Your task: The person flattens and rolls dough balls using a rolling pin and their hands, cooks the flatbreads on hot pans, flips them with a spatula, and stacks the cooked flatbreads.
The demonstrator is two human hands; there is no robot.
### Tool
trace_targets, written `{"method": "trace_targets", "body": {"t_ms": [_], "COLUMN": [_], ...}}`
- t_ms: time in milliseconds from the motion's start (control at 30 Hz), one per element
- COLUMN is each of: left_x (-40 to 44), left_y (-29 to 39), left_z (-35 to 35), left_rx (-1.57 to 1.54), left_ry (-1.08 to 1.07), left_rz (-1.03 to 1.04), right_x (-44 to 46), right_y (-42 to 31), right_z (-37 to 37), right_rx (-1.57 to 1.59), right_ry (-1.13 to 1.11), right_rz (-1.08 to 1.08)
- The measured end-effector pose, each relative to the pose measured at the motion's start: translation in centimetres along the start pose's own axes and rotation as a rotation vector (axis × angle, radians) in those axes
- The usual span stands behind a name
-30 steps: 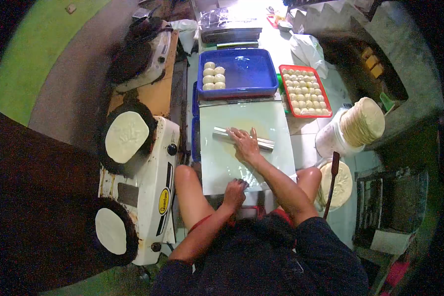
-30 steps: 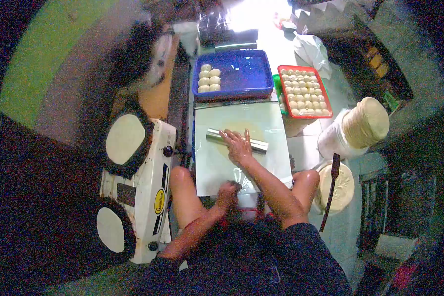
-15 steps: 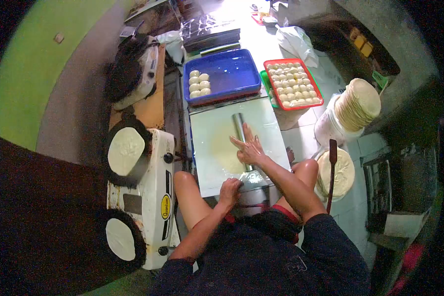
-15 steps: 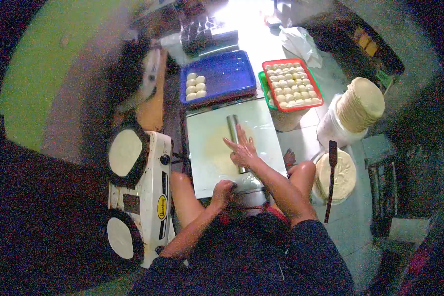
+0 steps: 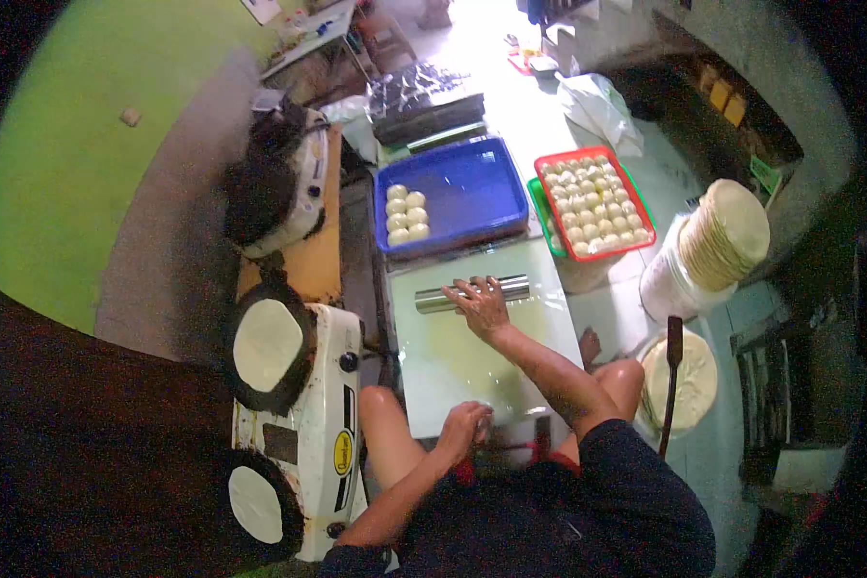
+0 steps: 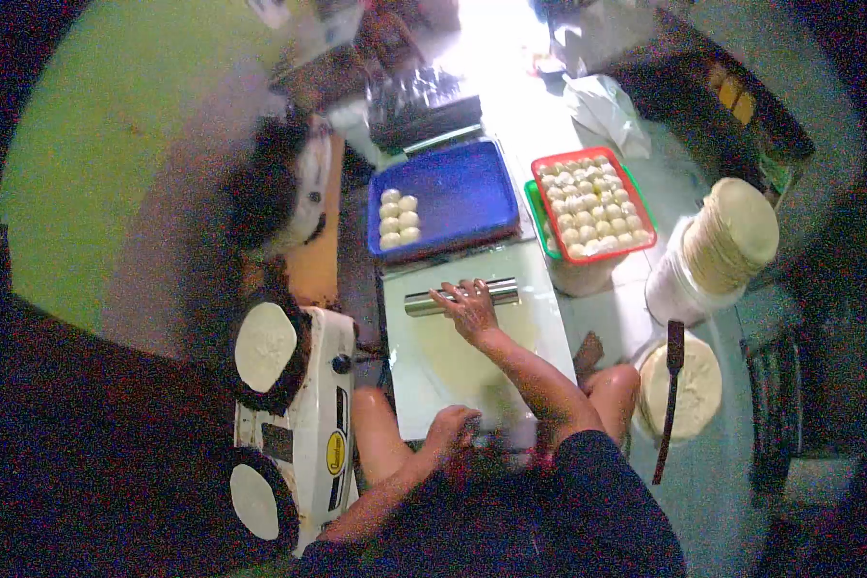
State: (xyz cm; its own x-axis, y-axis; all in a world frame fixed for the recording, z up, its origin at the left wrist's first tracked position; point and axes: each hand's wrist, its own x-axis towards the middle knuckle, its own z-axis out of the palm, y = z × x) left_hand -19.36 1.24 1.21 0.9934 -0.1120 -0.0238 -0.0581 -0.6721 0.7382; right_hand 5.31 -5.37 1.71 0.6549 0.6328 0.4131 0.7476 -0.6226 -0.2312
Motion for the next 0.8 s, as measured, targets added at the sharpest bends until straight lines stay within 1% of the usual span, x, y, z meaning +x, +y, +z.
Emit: {"method": "trace_targets", "body": {"t_ms": [67,100,167,200,233,267,300,333,367,400,433,467,533,633,667,700,733,767,800], "left_x": [1.5,3.0,8.1,10.9,13.0,15.0,17.1,18.2,17.9,17.3,16.9,17.4,17.2,16.1,15.7,14.9,13.9,12.8,11.5], "left_y": [0.8,0.0,-1.2,-3.4,-4.5,-4.7,-4.8,-4.9,-4.5,-3.7,-3.2,-3.4,-3.9,-2.5,-1.9,-1.9,-2.1,-2.3,-2.5], "left_z": [-0.7,-1.2,-2.2,-1.6,-1.9,-2.3,-2.8,-2.8,-2.4,-2.1,-2.0,-2.4,-2.9,-1.3,-0.8,0.1,0.1,0.1,0.0], "left_rx": [0.135,0.207,0.386,0.554,0.599,0.609,0.620,0.636,0.628,0.619,0.617,0.640,0.680,0.626,0.611,0.529,0.554,0.574,0.592], "left_ry": [0.143,0.049,0.075,-0.037,-0.064,-0.048,-0.025,-0.008,-0.055,-0.100,-0.144,-0.137,-0.134,-0.093,-0.072,-0.127,-0.148,-0.169,-0.189], "left_rz": [0.175,0.164,0.265,0.198,0.158,0.150,0.145,0.137,0.162,0.179,0.199,0.179,0.129,0.161,0.166,0.177,0.173,0.166,0.154], "right_x": [2.3,2.9,2.7,0.6,-1.6,-5.3,-10.0,-15.7,-20.9,-26.2,-34.2,-36.4,-43.4,-47.8,-49.0,-49.7,-50.1,-50.6,-50.7], "right_y": [0.8,0.8,3.3,5.3,7.2,9.7,11.6,13.1,14.0,14.9,15.7,12.2,9.8,8.0,8.1,8.6,9.2,9.6,9.8], "right_z": [0.3,-1.1,-4.9,-7.2,-9.5,-12.3,-14.5,-16.5,-19.4,-21.1,-20.2,-22.8,-22.7,-20.2,-19.7,-18.8,-18.0,-17.5,-18.1], "right_rx": [0.015,0.010,0.078,0.127,0.178,0.247,0.104,-0.022,-0.249,-0.061,-0.202,-0.275,-0.026,-0.035,-0.040,-0.037,-0.032,-0.111,0.009], "right_ry": [-0.046,0.062,0.230,0.273,0.319,0.332,0.316,0.351,0.084,0.053,-0.042,-0.093,-0.001,-0.032,-0.017,0.005,0.027,-0.008,-0.023], "right_rz": [0.042,0.082,0.108,0.168,0.225,0.326,0.448,0.530,0.704,0.782,0.979,1.226,1.406,1.533,1.498,1.461,1.420,1.363,1.360]}}
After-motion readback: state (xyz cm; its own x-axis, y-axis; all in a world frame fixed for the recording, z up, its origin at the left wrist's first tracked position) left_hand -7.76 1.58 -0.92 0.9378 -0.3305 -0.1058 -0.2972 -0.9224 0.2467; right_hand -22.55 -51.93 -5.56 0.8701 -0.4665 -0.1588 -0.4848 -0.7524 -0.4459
